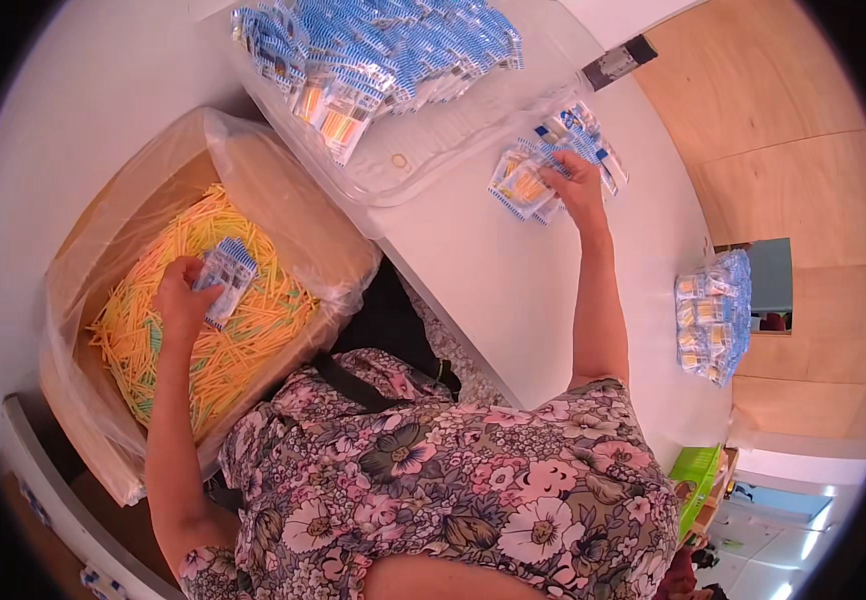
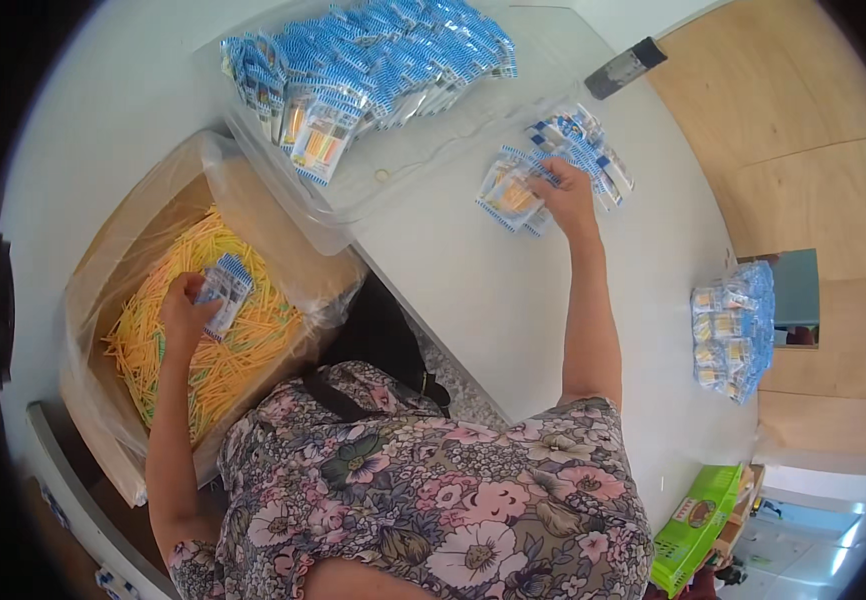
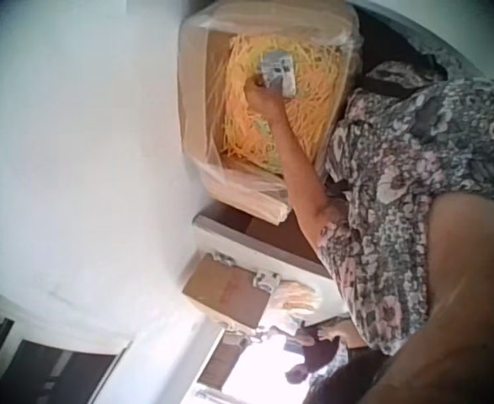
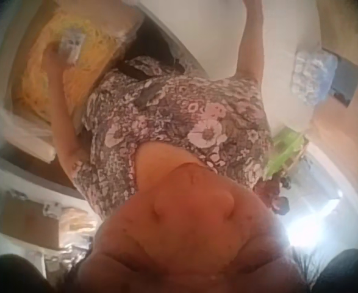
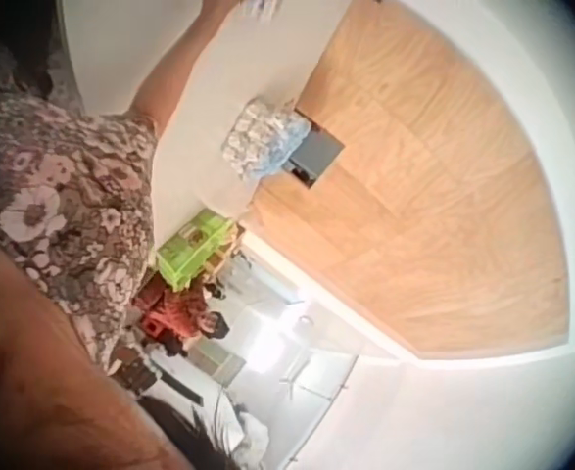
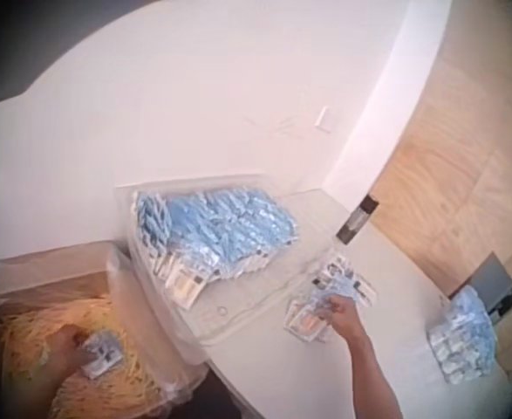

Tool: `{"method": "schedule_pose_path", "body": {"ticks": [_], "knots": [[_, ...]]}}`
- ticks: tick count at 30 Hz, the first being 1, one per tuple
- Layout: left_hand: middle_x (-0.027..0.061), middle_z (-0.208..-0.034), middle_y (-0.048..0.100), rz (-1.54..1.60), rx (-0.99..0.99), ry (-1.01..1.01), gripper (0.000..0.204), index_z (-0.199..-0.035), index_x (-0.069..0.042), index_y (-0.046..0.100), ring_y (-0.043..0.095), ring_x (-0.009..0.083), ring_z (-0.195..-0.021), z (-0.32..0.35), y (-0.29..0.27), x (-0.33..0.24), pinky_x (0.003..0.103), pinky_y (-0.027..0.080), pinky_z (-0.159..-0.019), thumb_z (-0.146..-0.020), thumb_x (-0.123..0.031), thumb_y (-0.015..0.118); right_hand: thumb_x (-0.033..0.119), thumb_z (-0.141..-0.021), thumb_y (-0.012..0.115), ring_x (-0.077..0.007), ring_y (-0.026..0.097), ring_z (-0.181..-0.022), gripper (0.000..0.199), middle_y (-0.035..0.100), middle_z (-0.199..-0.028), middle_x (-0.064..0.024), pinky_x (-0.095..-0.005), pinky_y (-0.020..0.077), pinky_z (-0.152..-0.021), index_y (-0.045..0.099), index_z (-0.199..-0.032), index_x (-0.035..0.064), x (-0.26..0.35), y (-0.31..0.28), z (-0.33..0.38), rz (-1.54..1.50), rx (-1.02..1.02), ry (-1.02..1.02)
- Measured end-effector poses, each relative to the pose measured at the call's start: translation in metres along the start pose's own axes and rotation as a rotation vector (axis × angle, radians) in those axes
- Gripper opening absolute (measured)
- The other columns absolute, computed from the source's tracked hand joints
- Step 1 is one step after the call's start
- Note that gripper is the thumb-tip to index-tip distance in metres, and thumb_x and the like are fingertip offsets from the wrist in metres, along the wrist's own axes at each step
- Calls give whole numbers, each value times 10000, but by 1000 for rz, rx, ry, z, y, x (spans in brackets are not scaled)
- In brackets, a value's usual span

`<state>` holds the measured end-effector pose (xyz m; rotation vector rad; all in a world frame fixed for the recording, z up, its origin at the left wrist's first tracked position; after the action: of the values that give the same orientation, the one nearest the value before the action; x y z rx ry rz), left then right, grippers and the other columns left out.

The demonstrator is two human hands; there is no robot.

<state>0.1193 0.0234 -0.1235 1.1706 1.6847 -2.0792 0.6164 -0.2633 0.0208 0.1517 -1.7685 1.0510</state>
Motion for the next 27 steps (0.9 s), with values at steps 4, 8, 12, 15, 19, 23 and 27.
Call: {"method": "schedule_pose_path", "body": {"ticks": [4, 8, 12, 15, 19, 23, 27], "knots": [[39, -848, 602, 21, 11, 31, 445, -949, -80, 574, 578, 169, -765, 10, 0, 17, 298, 470, -701, -562, -38, 791, 104, -744, 707, -212, 592, -796, 270, 637, -954, -97, -332, 465, -713, 640, -998, 42, 15, 9, -2, 451, -253, -402], [40, -808, 634, -149, -65, -5, 436, -964, -109, 590, 622, 211, -766, 8, -7, -20, 329, 477, -702, -575, -121, 784, 5, -774, 687, -175, 596, -787, 189, 635, -979, -105, -305, 485, -679, 634, -955, -3, 97, 22, 46, 342, -531, -530], [29, -783, 652, -62, -5, -34, 357, -883, -116, 611, 634, 206, -761, 11, -13, -26, 342, 480, -688, -579, -154, 794, -69, -735, 670, -255, 613, -764, 139, 646, -919, -150, -331, 496, -668, 622, -864, -45, 178, 86, 98, 322, -277, -1171], [38, -784, 654, -28, -4, -51, 314, -856, -101, 604, 631, 184, -748, 13, -17, -25, 333, 483, -673, -607, -138, 790, -45, -700, 695, -298, 613, -776, 202, 641, -894, -160, -347, 498, -691, 622, -887, -28, 212, 149, 128, 109, 107, -1175], [32, -761, 628, 548, 123, -119, 278, -846, -51, 584, 596, 113, -730, 25, -31, -26, 292, 473, -639, -642, -44, 774, 37, -725, 710, -303, 608, -731, 233, 639, -877, -143, -330, 495, -691, 627, -936, -16, 231, 241, 129, 93, 281, -1017], [28, -776, 637, 796, 182, -55, 153, -876, -19, 605, 574, 79, -709, 55, -62, -54, 247, 468, -619, -755, -35, 698, 145, -838, 642, -173, 590, -709, 200, 629, -833, -72, -285, 471, -608, 624, -963, -10, 213, 305, 113, 108, 624, -618], [51, -689, 642, 676, 88, -134, 180, -787, 23, 619, 603, 132, -651, 86, -76, -32, 292, 461, -596, -815, -152, 648, 217, -906, 580, -58, 537, -707, 215, 600, -788, -12, -244, 433, -550, 626, -938, 9, 212, 356, 98, -105, 1130, -174]]}}
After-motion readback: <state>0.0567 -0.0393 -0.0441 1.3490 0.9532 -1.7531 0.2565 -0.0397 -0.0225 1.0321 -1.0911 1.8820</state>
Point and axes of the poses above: each hand's wrist, its own z-axis away from the middle knuckle, its own y-axis out of the palm, x = y × z, the point moved 2 cm from there along -z, towards the middle knuckle
